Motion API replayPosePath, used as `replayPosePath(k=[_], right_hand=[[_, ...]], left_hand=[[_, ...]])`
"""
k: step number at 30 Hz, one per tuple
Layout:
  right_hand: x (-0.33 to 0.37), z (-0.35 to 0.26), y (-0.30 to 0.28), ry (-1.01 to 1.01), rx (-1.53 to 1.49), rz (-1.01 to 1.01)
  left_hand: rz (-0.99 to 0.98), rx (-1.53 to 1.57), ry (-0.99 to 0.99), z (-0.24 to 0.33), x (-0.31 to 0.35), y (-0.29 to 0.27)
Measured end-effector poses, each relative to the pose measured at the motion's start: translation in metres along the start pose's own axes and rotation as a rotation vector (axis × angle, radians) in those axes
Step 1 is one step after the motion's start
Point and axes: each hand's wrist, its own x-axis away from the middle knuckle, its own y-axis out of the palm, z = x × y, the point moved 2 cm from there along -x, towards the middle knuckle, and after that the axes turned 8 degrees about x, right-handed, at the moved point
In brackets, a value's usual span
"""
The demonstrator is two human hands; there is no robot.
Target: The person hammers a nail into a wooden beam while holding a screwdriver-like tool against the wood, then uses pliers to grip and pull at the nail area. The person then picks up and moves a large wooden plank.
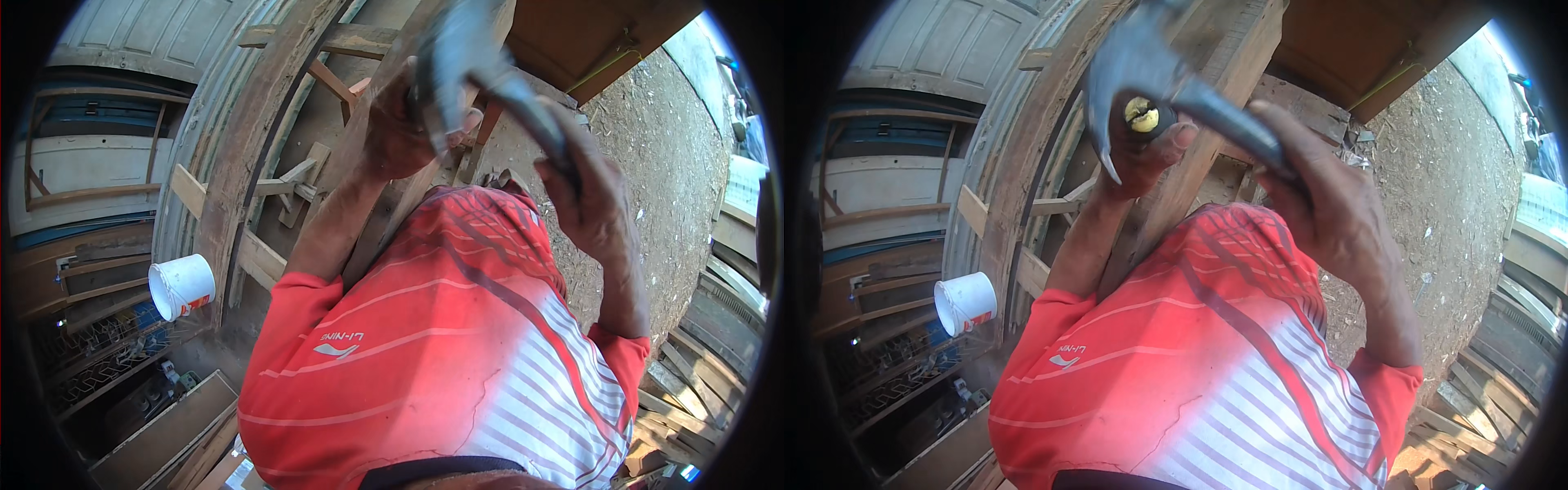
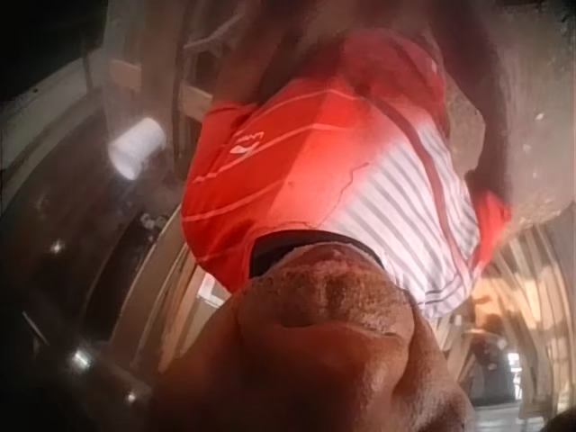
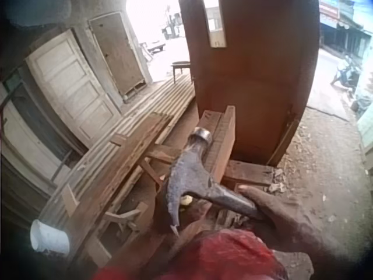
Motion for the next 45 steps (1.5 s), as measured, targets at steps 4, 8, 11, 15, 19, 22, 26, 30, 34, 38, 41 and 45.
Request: replayPosePath(k=[4, 8, 11, 15, 19, 22, 26, 30, 34, 38, 41, 45], right_hand=[[-0.002, -0.009, -0.008, 0.044, 0.162, -0.456], [0.017, 0.004, -0.018, 0.085, -0.059, -0.053], [0.026, 0.010, -0.014, 0.023, 0.024, -0.003], [0.010, -0.007, -0.006, 0.058, 0.203, -0.449], [0.002, -0.018, -0.025, 0.069, -0.092, 0.026], [-0.009, -0.041, -0.037, -0.009, -0.353, 0.360], [0.002, -0.029, -0.011, -0.060, 0.436, -0.476], [-0.011, -0.027, -0.020, 0.001, 0.169, -0.343], [-0.020, -0.047, -0.037, 0.038, -0.295, 0.150], [-0.008, -0.029, -0.024, -0.168, 0.410, -0.196], [-0.002, -0.014, 0.003, 0.123, 0.181, -0.474], [-0.023, 0.007, 0.026, 0.299, 0.066, -0.309]], left_hand=[[-0.079, -0.244, 0.052, -0.005, 0.002, -0.005], [-0.084, 0.080, -0.174, 0.012, -0.007, -0.002], [-0.134, -0.131, -0.053, 0.015, -0.012, 0.003], [-0.048, -0.273, -0.028, 0.014, -0.004, -0.004], [-0.044, -0.040, -0.226, 0.022, -0.007, -0.001], [-0.084, -0.027, -0.198, 0.021, -0.011, 0.001], [-0.116, -0.139, -0.128, 0.022, -0.008, -0.004], [0.049, -0.218, 0.034, 0.014, -0.009, -0.004], [-0.033, -0.075, -0.168, 0.004, -0.006, -0.004], [-0.055, -0.129, -0.139, 0.009, -0.003, -0.005], [-0.051, -0.126, -0.157, 0.007, 0.002, -0.003], [-0.062, 0.028, -0.201, 0.012, 0.003, -0.007]])
